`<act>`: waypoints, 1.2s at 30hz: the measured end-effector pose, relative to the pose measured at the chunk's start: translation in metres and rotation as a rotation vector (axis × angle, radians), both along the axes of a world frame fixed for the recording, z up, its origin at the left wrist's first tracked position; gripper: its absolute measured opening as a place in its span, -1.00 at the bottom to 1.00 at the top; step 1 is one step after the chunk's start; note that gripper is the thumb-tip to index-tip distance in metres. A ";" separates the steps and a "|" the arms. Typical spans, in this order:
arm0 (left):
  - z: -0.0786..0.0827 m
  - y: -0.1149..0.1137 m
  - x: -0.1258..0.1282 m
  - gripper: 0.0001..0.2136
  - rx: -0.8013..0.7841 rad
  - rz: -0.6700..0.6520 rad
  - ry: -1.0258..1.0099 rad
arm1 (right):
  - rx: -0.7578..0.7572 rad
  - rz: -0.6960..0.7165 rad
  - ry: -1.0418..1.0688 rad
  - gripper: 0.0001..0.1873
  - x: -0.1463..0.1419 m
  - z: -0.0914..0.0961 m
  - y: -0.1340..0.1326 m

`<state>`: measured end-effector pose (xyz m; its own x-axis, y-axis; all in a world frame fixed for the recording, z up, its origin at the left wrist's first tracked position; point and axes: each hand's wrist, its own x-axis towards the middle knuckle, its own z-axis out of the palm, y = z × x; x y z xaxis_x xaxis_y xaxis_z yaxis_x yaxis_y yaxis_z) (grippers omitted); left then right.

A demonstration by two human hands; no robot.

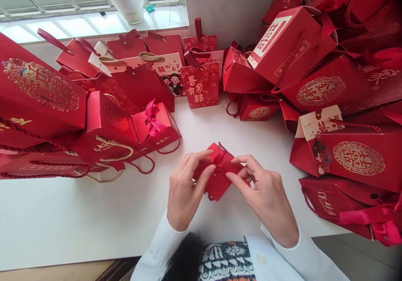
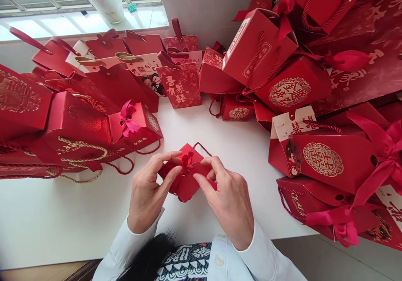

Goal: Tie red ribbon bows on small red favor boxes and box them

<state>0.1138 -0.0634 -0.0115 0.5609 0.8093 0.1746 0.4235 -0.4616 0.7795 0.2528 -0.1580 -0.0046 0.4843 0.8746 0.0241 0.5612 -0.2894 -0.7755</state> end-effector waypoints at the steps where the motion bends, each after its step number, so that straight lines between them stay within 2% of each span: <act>1: 0.003 0.001 -0.005 -0.80 -0.004 0.014 -0.009 | 0.029 -0.012 -0.089 -0.83 0.001 0.001 -0.001; 4: 0.010 0.007 -0.021 -0.77 0.067 0.035 -0.007 | 0.170 -0.018 -0.327 -0.85 0.003 0.004 -0.004; 8: 0.015 0.015 -0.035 -0.87 0.222 -0.128 0.113 | 0.321 0.076 -0.382 -0.88 -0.003 0.005 -0.002; 12: 0.012 0.019 -0.034 -0.92 0.298 -0.214 0.226 | 0.341 0.186 -0.339 -0.87 -0.012 0.000 0.004; 15: 0.009 0.020 -0.029 -0.92 0.283 -0.272 0.247 | 0.325 0.234 -0.340 -0.80 -0.014 -0.005 0.007; 18: 0.008 0.023 -0.027 -0.94 0.227 -0.294 0.221 | 0.268 0.350 -0.369 -0.70 -0.013 -0.008 0.010; 21: 0.008 0.028 -0.028 -0.92 0.063 -0.291 0.149 | 0.255 0.393 -0.377 -0.73 -0.012 -0.012 0.011; 28: 0.001 0.036 -0.022 -0.83 -0.486 -0.231 -0.118 | 0.375 0.292 -0.317 -0.80 -0.013 -0.023 0.012; 34: -0.006 0.036 -0.013 -0.81 -0.966 -0.161 -0.326 | 0.424 0.251 -0.335 -0.78 -0.015 -0.029 0.013; 36: -0.008 0.036 -0.011 -0.82 -1.051 -0.142 -0.343 | 0.412 0.233 -0.340 -0.77 -0.016 -0.030 0.013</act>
<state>0.1026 -0.0271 -0.0192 0.7137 0.5779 -0.3958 0.1061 0.4694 0.8766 0.2369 -0.1452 -0.0342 0.1852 0.8428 0.5054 0.8112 0.1592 -0.5627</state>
